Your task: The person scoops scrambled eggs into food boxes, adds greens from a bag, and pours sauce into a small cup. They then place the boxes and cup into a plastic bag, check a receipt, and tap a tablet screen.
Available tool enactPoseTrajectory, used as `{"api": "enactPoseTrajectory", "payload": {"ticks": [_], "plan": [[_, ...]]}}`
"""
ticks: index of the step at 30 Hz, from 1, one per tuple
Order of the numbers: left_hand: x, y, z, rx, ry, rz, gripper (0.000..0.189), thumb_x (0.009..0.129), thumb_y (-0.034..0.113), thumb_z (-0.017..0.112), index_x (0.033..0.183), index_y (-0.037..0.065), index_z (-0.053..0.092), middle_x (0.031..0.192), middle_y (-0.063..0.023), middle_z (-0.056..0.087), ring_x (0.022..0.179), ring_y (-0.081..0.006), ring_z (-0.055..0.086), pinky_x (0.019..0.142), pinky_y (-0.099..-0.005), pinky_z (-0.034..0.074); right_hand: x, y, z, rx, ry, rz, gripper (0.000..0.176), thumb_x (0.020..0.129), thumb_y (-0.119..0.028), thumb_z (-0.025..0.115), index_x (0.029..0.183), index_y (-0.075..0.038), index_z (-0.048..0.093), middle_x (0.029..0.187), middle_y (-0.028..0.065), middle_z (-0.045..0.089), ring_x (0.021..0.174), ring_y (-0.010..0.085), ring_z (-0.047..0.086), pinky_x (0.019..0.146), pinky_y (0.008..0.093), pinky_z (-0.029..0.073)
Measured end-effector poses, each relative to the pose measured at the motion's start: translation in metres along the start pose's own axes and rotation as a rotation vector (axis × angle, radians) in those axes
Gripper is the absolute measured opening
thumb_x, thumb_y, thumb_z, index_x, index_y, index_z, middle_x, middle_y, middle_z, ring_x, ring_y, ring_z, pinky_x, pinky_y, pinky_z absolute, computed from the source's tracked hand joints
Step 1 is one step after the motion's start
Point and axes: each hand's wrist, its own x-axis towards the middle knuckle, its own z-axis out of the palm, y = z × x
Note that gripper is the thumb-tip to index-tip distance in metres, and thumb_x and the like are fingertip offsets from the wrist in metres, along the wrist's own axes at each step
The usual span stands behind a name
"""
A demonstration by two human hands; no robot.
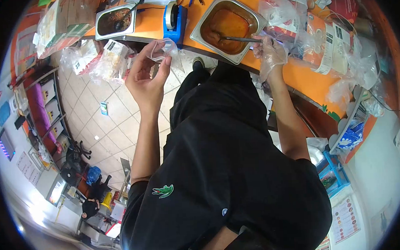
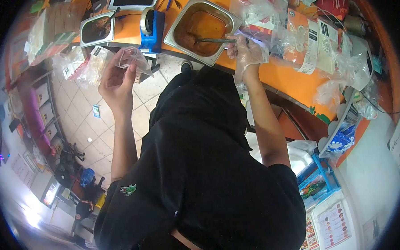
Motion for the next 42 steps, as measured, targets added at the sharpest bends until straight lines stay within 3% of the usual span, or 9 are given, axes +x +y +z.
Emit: {"api": "enactPoseTrajectory", "payload": {"ticks": [5, 14, 17, 23, 26, 33, 36, 37, 42], "plan": [[-0.001, 0.004, -0.006, 0.036, 0.012, -0.008, 0.048, 0.085, -0.004, 0.079, 0.13, -0.005, 0.063, 0.117, -0.0146, 0.072, 0.107, -0.0191, 0.07, 0.096, -0.0319, 0.056, 0.008, 0.006, -0.008, 0.161, 0.004, 0.045, 0.041, 0.107, -0.033, 0.057, 0.102, 0.007, 0.068, 0.077, 0.0112, 0.064, 0.058, 0.0136, 0.054, 0.053, 0.0251, 0.042], [-0.001, 0.002, -0.004, -0.01, -0.002, 0.02, 0.051, 0.084, -0.003, 0.08, 0.131, -0.004, 0.061, 0.117, -0.0153, 0.072, 0.105, -0.0194, 0.071, 0.095, -0.0317, 0.056, 0.021, 0.02, -0.02, 0.502, 0.17, 0.115, 0.031, 0.107, -0.028, 0.056, 0.101, 0.002, 0.062, 0.077, 0.0134, 0.063, 0.057, 0.0169, 0.054, 0.049, 0.0256, 0.042], [0.002, -0.006, 0.002, -0.062, -0.031, 0.03, 0.051, 0.083, -0.003, 0.081, 0.131, -0.004, 0.061, 0.117, -0.0148, 0.072, 0.106, -0.0188, 0.07, 0.095, -0.0318, 0.056, 0.013, 0.004, -0.029, 0.56, 0.004, 0.145, 0.024, 0.107, -0.023, 0.055, 0.105, 0.001, 0.06, 0.086, 0.0147, 0.066, 0.059, 0.0178, 0.054, 0.051, 0.0264, 0.046], [0.019, -0.019, 0.03, -0.056, -0.135, 0.113, 0.046, 0.083, -0.002, 0.081, 0.126, -0.003, 0.065, 0.113, -0.0123, 0.074, 0.098, -0.0157, 0.071, 0.086, -0.0296, 0.058, -0.008, -0.045, -0.01, 0.591, 0.234, -0.045, 0.025, 0.107, -0.022, 0.054, 0.105, 0.002, 0.06, 0.082, 0.0154, 0.065, 0.058, 0.018, 0.052, 0.052, 0.0261, 0.045], [0.03, -0.02, 0.04, 0.035, -0.19, 0.127, 0.045, 0.082, 0.004, 0.084, 0.124, 0.0, 0.068, 0.114, -0.0102, 0.075, 0.097, -0.0153, 0.071, 0.085, -0.0302, 0.058, -0.02, -0.059, -0.027, 0.589, -0.029, -0.111, 0.024, 0.107, -0.021, 0.053, 0.113, 0.002, 0.057, 0.086, 0.0158, 0.065, 0.058, 0.0184, 0.052, 0.052, 0.0266, 0.045], [0.056, -0.019, 0.069, 0.314, -0.315, 0.305, 0.051, 0.08, 0.016, 0.088, 0.126, 0.006, 0.068, 0.112, -0.0066, 0.075, 0.087, -0.0154, 0.068, 0.078, -0.0285, 0.056, -0.049, -0.104, -0.013, 0.579, 0.126, -0.263, 0.033, 0.107, -0.025, 0.052, 0.11, 0.006, 0.061, 0.076, 0.0155, 0.062, 0.057, 0.018, 0.05, 0.051, 0.0261, 0.043], [0.063, -0.023, 0.085, 0.299, -0.311, 0.408, 0.048, 0.078, 0.012, 0.087, 0.123, 0.006, 0.07, 0.105, -0.0143, 0.075, 0.093, -0.0243, 0.074, 0.079, -0.0325, 0.058, -0.064, -0.115, -0.011, 0.612, 0.095, -0.264, 0.035, 0.106, -0.027, 0.054, 0.107, 0.007, 0.063, 0.074, 0.016, 0.061, 0.057, 0.018, 0.05, 0.051, 0.0257, 0.041], [0.064, -0.023, 0.088, 0.258, -0.328, 0.419, 0.048, 0.078, 0.012, 0.087, 0.123, 0.005, 0.07, 0.104, -0.0142, 0.075, 0.095, -0.0222, 0.074, 0.079, -0.0326, 0.058, -0.066, -0.116, -0.015, 0.615, 0.061, -0.264, 0.035, 0.106, -0.027, 0.054, 0.107, 0.007, 0.062, 0.074, 0.0162, 0.062, 0.057, 0.0181, 0.051, 0.051, 0.0257, 0.041], [0.059, -0.019, 0.098, 0.134, -0.416, 0.27, 0.049, 0.079, 0.013, 0.088, 0.123, 0.003, 0.069, 0.103, -0.014, 0.075, 0.096, -0.0173, 0.073, 0.082, -0.0307, 0.059, -0.086, -0.125, -0.01, 0.589, 0.055, -0.319, 0.039, 0.104, -0.031, 0.057, 0.108, 0.007, 0.062, 0.075, 0.0176, 0.063, 0.056, 0.0185, 0.051, 0.051, 0.0266, 0.04]]}}
